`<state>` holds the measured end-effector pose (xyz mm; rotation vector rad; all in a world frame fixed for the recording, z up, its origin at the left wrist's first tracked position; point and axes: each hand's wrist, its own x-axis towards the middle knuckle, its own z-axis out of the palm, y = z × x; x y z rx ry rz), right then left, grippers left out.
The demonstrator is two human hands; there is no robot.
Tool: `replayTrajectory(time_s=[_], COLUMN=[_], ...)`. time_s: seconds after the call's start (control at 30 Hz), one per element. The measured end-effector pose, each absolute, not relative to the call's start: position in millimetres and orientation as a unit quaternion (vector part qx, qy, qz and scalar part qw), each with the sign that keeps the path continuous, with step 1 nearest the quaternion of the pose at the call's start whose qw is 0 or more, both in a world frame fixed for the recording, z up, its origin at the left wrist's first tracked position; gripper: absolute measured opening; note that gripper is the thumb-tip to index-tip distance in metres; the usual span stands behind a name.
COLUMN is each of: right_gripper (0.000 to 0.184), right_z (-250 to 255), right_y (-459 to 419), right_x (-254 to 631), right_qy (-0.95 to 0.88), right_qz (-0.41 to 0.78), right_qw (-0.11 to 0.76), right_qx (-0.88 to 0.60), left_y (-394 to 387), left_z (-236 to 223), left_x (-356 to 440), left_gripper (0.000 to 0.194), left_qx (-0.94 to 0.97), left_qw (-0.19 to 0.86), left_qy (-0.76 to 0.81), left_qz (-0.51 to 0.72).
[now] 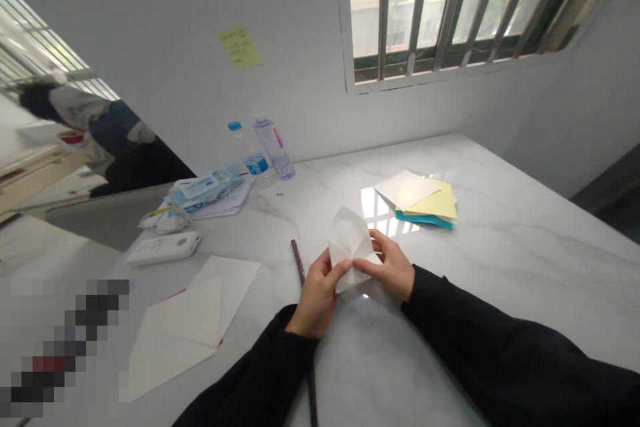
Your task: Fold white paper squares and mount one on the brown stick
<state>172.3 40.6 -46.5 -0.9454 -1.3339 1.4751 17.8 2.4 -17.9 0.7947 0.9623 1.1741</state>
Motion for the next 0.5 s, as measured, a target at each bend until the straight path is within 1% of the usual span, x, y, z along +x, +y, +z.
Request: replayTrajectory(time_s=[0.17,0.4,0.5], right_gripper=[0.052,0.052,0.050], right_z=[-45.6,-46.0,-43.3], right_y=[42.0,42.4,44.7], right_x=[174.3,173.6,176.0], right_qy=[-0.543,-0.562,-0.562], right_qz=[0.593,0.584,0.614], right_qw=[0.455,0.453,0.439], right_qx=[-0.382,-0.371,-0.337], left_y=[3.8,4.6,5.1], left_z=[-19.6,-21.3,-23.1], left_x=[13.3,13.1,13.0], left_gripper=[0.051,0.045,0.046], left_qx=[0.394,0.436,0.431], left_qw=[0.637,0.563,0.565], left_qy=[0.430,0.485,0.495], left_qz=[0.504,0.508,0.500])
